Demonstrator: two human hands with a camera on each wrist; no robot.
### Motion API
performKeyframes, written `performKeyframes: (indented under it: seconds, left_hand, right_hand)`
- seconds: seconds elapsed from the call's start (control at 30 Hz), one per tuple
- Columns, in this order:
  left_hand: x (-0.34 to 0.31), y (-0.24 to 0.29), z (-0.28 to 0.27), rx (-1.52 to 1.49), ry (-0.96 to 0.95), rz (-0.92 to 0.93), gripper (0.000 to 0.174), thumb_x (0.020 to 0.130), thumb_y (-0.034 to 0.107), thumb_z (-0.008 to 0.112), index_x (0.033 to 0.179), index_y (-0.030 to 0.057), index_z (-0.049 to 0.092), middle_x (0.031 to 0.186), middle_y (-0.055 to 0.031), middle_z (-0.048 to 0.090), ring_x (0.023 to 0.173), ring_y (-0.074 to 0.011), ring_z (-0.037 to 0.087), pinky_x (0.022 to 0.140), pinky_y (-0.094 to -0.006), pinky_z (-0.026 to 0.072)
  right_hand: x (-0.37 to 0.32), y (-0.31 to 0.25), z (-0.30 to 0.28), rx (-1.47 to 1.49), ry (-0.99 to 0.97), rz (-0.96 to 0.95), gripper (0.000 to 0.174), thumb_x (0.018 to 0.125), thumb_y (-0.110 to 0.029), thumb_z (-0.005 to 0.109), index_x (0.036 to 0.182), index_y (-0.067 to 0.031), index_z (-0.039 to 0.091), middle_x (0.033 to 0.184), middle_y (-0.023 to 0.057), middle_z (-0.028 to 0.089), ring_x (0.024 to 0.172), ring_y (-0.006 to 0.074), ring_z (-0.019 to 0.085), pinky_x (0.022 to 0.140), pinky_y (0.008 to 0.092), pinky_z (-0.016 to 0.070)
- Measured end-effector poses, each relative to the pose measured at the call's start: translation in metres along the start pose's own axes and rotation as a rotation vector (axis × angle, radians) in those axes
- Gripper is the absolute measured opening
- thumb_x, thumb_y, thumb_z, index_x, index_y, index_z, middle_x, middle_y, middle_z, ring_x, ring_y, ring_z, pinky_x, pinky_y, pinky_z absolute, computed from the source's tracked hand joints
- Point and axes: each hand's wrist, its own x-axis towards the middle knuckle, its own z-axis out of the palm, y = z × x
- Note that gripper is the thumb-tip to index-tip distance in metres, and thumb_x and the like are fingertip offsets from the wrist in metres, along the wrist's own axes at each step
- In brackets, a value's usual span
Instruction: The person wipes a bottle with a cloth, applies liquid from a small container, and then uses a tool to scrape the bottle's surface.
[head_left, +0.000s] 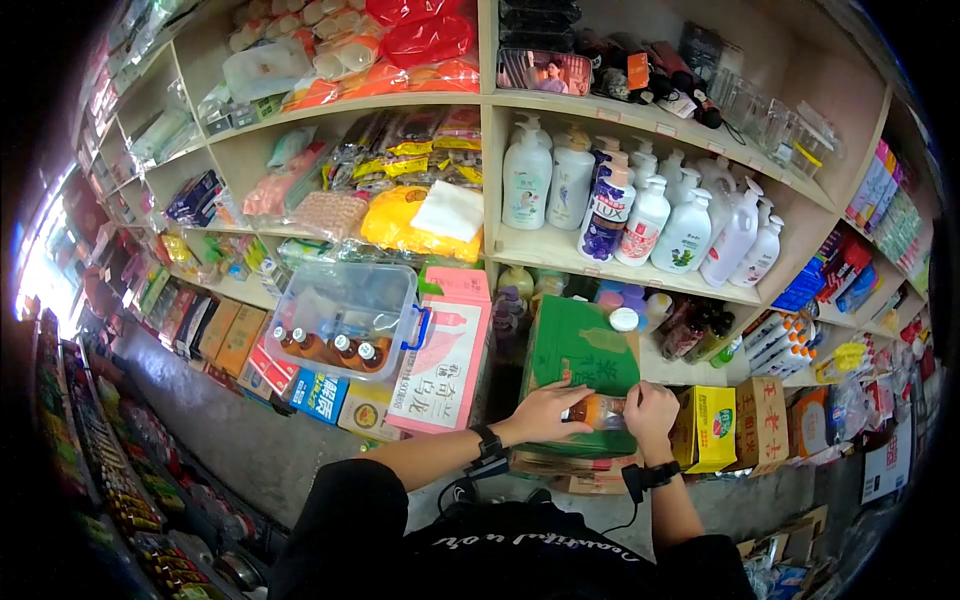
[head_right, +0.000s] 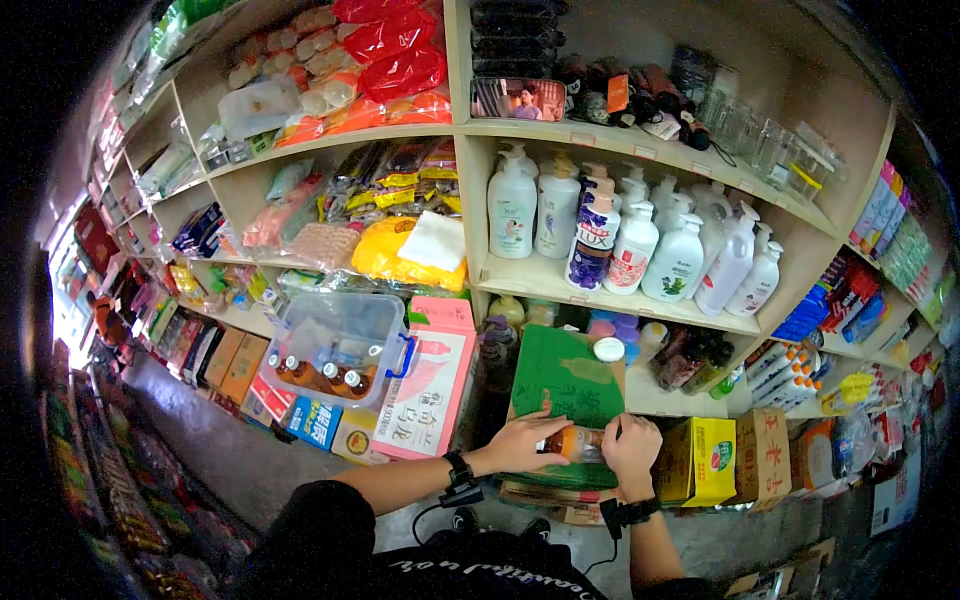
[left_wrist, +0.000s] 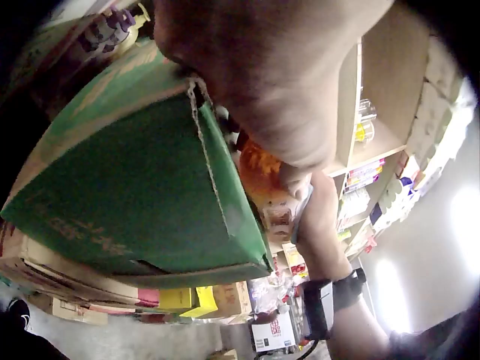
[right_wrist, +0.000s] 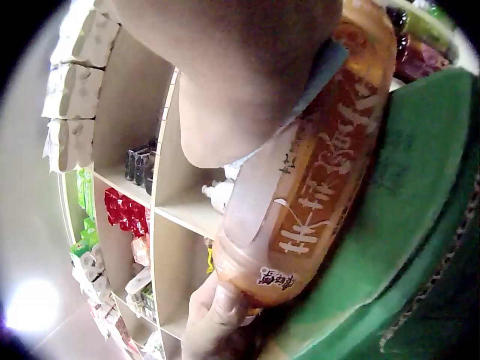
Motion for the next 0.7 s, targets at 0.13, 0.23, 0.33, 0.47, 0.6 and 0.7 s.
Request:
performKeyframes:
  seconds: [0.13,0.23,0.33,0.47,0.6,0.7]
  left_hand:
    - [-0.0014,0.0013,0.0008,-0.007,-0.008,0.005,0.086,0.090,0.065,0.077,0.152,0.0079,0.060,0.149,-0.0198,0.065,0.143,-0.0418,0.056,0.118,-0.0477,0.0475]
    - [0.0011,0.0027,-0.0013,0.027,0.003,0.008,0.083,0.091,0.061,0.077,0.148,0.0030,0.061,0.146,-0.0209,0.066,0.137,-0.0439,0.060,0.116,-0.0468,0.0495]
    - [0.0014,0.0039,-0.0015,0.012,0.013,-0.003,0.082,0.091,0.061,0.077,0.147,0.0029,0.061,0.144,-0.0216,0.067,0.137,-0.0439,0.060,0.115,-0.0466,0.0499]
    - [-0.0013,0.0042,0.0000,0.011,0.044,-0.005,0.081,0.090,0.059,0.079,0.145,0.0023,0.063,0.139,-0.0230,0.070,0.133,-0.0442,0.063,0.114,-0.0459,0.0503]
    - [0.0000,0.0014,0.0006,0.020,0.045,0.024,0.084,0.091,0.062,0.079,0.150,0.0053,0.061,0.143,-0.0215,0.068,0.137,-0.0430,0.060,0.112,-0.0480,0.0524]
    - [0.0007,0.0020,-0.0001,-0.001,0.028,0.011,0.083,0.091,0.062,0.079,0.149,0.0053,0.062,0.144,-0.0202,0.068,0.138,-0.0428,0.060,0.113,-0.0476,0.0523]
  right_hand:
    - [0.0014,0.0032,0.0024,-0.008,-0.006,-0.014,0.024,0.090,-0.018,0.063,0.072,-0.0028,0.066,0.071,0.0189,0.069,0.068,0.0391,0.068,0.068,0.0494,0.0552]
    - [0.0072,0.0036,0.0050,0.008,0.003,-0.014,0.024,0.089,-0.019,0.064,0.073,-0.0026,0.067,0.070,0.0191,0.069,0.066,0.0395,0.068,0.066,0.0497,0.0550]
    - [0.0085,0.0052,0.0040,0.014,-0.019,0.001,0.024,0.089,-0.020,0.065,0.073,-0.0030,0.068,0.071,0.0193,0.069,0.066,0.0399,0.067,0.066,0.0498,0.0550]
    - [0.0075,0.0032,0.0041,0.018,-0.015,0.006,0.023,0.089,-0.020,0.065,0.073,-0.0032,0.069,0.071,0.0195,0.069,0.067,0.0404,0.068,0.067,0.0499,0.0551]
    - [0.0045,0.0015,0.0018,0.020,0.003,-0.003,0.024,0.089,-0.020,0.065,0.074,-0.0026,0.069,0.072,0.0198,0.070,0.069,0.0405,0.068,0.069,0.0502,0.0552]
    - [0.0057,0.0022,0.0011,0.025,-0.004,0.002,0.024,0.090,-0.020,0.065,0.075,-0.0023,0.069,0.074,0.0198,0.070,0.070,0.0404,0.069,0.070,0.0503,0.0552]
